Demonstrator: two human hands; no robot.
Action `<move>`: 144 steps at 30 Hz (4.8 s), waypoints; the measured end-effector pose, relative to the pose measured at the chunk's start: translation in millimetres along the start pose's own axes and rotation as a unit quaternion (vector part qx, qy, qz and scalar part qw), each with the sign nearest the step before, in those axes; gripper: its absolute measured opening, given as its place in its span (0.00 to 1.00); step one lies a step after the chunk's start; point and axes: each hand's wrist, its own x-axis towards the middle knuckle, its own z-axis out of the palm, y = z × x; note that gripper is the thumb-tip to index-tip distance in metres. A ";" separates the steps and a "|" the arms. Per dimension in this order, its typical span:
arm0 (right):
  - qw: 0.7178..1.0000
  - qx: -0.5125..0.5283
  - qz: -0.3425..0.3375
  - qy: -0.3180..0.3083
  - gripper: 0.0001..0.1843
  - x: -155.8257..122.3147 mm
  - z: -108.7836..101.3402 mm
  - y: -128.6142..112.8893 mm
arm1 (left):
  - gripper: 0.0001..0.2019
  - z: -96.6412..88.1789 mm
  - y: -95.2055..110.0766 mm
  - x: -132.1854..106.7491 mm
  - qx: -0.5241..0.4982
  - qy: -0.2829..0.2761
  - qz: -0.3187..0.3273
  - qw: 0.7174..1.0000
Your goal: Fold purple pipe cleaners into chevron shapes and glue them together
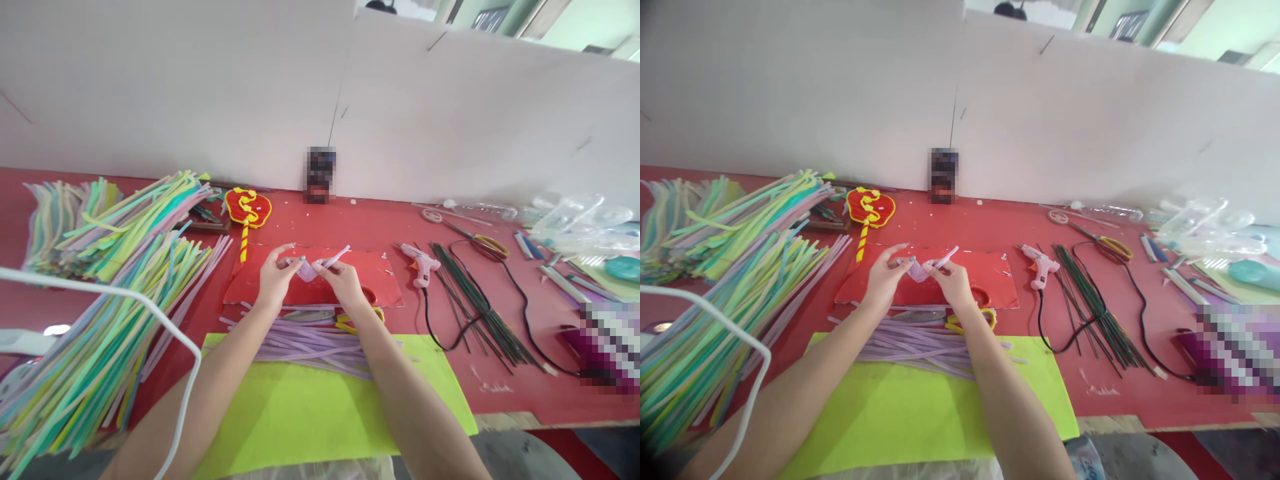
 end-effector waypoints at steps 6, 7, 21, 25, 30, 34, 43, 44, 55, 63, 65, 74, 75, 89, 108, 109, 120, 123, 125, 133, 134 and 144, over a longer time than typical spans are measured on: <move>1.000 0.007 -0.007 0.010 0.18 0.3 0.4 1.5 | 0.26 0.7 2.0 -2.4 0.043 -0.013 0.040 0.998; 1.000 0.008 -0.006 0.013 0.19 0.2 0.5 1.2 | 0.26 0.7 1.8 -2.6 0.049 -0.014 0.043 0.998; 1.000 0.011 0.006 0.010 0.19 -0.8 1.2 -2.2 | 0.25 0.5 3.6 -3.4 0.064 -0.003 0.011 0.998; 1.000 0.011 0.009 0.011 0.19 -1.1 1.1 -2.3 | 0.26 1.6 5.7 -4.7 0.065 0.006 0.006 0.998; 1.000 0.010 0.007 0.015 0.19 -1.3 0.5 -2.5 | 0.25 0.8 4.9 -4.3 0.069 0.005 0.007 0.998; 1.000 0.013 0.008 0.014 0.20 -0.5 0.6 -0.6 | 0.25 -0.1 2.3 -2.8 0.073 0.007 0.006 0.997; 0.997 0.047 0.043 0.037 0.19 0.1 0.3 -0.1 | 0.27 1.4 -5.8 1.3 -0.013 -0.021 -0.028 0.999; 0.997 0.048 0.046 0.035 0.19 -0.3 0.1 -0.9 | 0.28 1.3 -6.3 1.0 -0.001 -0.024 -0.020 1.000; 0.998 0.060 0.031 0.009 0.19 -1.1 1.0 -2.9 | 0.28 0.6 -1.9 -3.5 0.071 -0.028 0.024 0.997; 0.997 0.061 0.034 0.012 0.18 0.1 0.9 -0.5 | 0.30 0.2 -5.9 -0.9 0.045 -0.034 0.021 0.998; 0.998 0.057 0.028 0.008 0.17 0.7 0.7 1.3 | 0.30 0.5 -5.0 -1.3 0.044 -0.034 0.019 0.998; 0.998 0.034 0.039 0.019 0.21 0.1 -0.7 1.2 | 0.30 -0.8 -3.9 -1.0 0.063 -0.024 0.029 0.997; 0.998 0.032 0.040 0.024 0.21 0.1 -0.6 0.8 | 0.30 -0.7 -3.7 -1.1 0.064 -0.024 0.030 0.997; 0.999 0.025 0.017 0.013 0.18 -1.2 1.1 -2.5 | 0.28 0.6 -4.9 -2.0 0.060 -0.005 0.033 0.998; 1.000 -0.007 -0.009 -0.006 0.18 -0.3 2.2 1.3 | 0.28 1.1 -5.6 -3.1 0.093 -0.048 0.063 0.993; 1.000 -0.009 -0.008 -0.006 0.18 -0.4 2.1 0.9 | 0.28 0.9 -5.4 -3.2 0.094 -0.047 0.063 0.992; 1.000 0.009 -0.018 -0.009 0.17 -0.7 3.1 -3.8 | 0.30 2.0 -3.0 -4.6 0.096 -0.052 0.049 0.993; 1.000 0.017 -0.021 -0.016 0.17 -0.6 3.2 -4.4 | 0.29 1.7 -5.9 -3.0 0.083 -0.050 0.041 0.994; 0.999 0.018 -0.020 -0.018 0.18 -0.8 3.2 -4.7 | 0.29 1.8 -7.4 -2.4 0.073 -0.047 0.037 0.996; 0.999 0.024 -0.020 -0.019 0.17 -1.6 3.6 -3.0 | 0.28 3.7 -9.5 -3.2 0.039 -0.027 0.007 0.999; 0.999 0.024 -0.022 -0.019 0.17 -1.3 3.5 -2.4 | 0.28 3.8 -9.7 -3.2 0.036 -0.025 0.005 0.999; 1.000 0.021 0.016 -0.015 0.18 2.0 0.2 0.7 | 0.27 1.7 -5.5 -2.7 0.049 -0.009 0.011 0.999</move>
